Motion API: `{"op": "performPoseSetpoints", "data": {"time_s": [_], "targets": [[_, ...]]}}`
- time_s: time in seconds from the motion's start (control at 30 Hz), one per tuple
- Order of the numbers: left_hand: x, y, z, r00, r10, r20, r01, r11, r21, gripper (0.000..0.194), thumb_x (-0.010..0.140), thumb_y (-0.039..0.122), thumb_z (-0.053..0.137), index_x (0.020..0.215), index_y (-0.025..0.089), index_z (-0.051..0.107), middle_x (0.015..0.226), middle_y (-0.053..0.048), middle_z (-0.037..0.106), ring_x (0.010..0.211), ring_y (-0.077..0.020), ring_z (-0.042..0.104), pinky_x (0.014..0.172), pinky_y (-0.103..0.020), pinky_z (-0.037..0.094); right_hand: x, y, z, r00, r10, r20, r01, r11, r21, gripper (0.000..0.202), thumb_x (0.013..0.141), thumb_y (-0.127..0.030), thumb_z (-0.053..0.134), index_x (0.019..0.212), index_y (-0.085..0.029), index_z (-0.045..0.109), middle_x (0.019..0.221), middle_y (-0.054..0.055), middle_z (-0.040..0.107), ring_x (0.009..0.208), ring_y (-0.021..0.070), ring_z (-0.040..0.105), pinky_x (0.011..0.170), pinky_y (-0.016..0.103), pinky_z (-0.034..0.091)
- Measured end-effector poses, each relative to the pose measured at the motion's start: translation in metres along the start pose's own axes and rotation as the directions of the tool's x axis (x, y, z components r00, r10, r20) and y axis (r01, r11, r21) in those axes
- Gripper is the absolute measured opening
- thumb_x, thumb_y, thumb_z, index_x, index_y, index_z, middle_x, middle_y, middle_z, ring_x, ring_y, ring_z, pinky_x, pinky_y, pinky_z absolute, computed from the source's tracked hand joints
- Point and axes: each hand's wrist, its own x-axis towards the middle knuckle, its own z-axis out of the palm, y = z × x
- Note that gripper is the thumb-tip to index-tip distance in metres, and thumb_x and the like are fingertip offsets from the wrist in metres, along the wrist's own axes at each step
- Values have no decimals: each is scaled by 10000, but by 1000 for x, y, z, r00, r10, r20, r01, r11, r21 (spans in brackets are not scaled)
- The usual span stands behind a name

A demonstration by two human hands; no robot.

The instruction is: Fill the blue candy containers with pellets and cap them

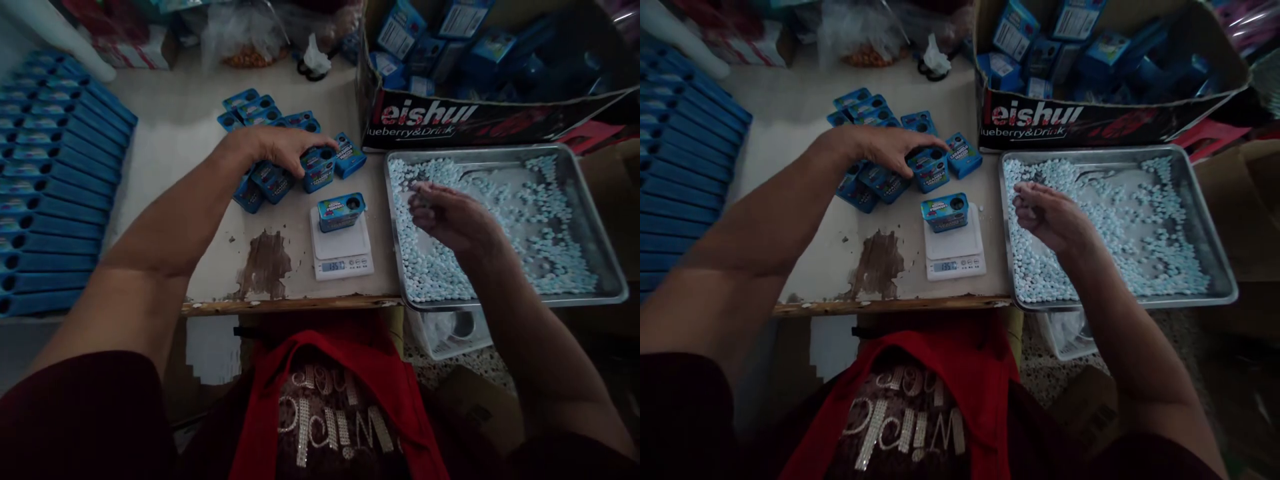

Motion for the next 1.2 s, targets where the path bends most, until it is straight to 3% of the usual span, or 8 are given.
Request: {"op": "performPoseSetpoints", "data": {"time_s": [0.1,0.27,0.43,0.6,0.83,1.03,1.1,1.2], "targets": [[12,-27,-10,979,-7,205,35,990,-135,655,878,336,962,1470,236,700,1531,5,779,1327,-110,676,1197,-321,565,18,-10,40,983,-185,-22,186,980,69,462,872,-698,925,1012,-301,735,914,16,675,712,159,583,558,307,483],[-30,-33,-20,997,-26,-69,4,957,-290,644,838,518,1009,1394,291,776,1442,-10,788,1379,-235,663,1250,-474,567,31,-10,104,873,-478,-95,485,872,70,375,980,-659,828,1120,-332,710,921,-1,607,772,186,593,695,356,580],[-83,-34,-22,989,-18,-150,-16,975,-223,589,850,681,947,1299,325,811,1356,-62,801,1370,-358,714,1183,-549,613,30,-7,128,804,-590,-77,564,797,-215,323,1100,-654,663,1166,-340,702,986,25,670,913,253,676,908,476,640],[-114,-50,-14,975,-1,-221,-40,983,-181,664,849,757,915,1336,320,801,1440,-85,781,1398,-407,715,1236,-626,583,29,0,129,825,-565,-21,511,761,-401,341,1064,-638,702,1186,-320,716,1143,46,726,1136,275,707,1000,467,644],[-139,-43,-20,962,-52,-269,-12,973,-232,554,853,726,902,1281,381,841,1435,-34,803,1422,-404,717,1280,-652,571,18,-7,130,835,-547,-61,497,796,-347,287,990,-630,713,1073,-357,693,1157,68,758,1207,350,680,1055,579,618],[-169,-8,-10,885,-73,-461,15,992,-127,189,988,433,830,1172,403,860,1246,-1,870,1220,-369,829,1132,-614,662,27,1,60,776,-591,-220,477,778,-410,146,950,-432,683,1053,-328,687,1102,65,761,1051,302,700,1004,533,604],[-174,5,5,871,-81,-484,24,992,-123,127,1003,422,829,1124,394,856,1137,-5,885,1089,-335,854,1009,-561,706,34,16,39,839,-541,-60,393,678,-621,158,961,-358,641,1058,-276,735,1078,89,762,1008,292,705,936,490,599],[-169,25,23,850,-114,-515,35,986,-160,83,1011,437,848,1070,379,842,1023,-4,874,945,-287,843,878,-486,715,45,37,31,884,-382,269,391,291,-873,245,997,-196,581,1068,-212,815,1161,156,798,1182,344,700,1044,520,556]]}}
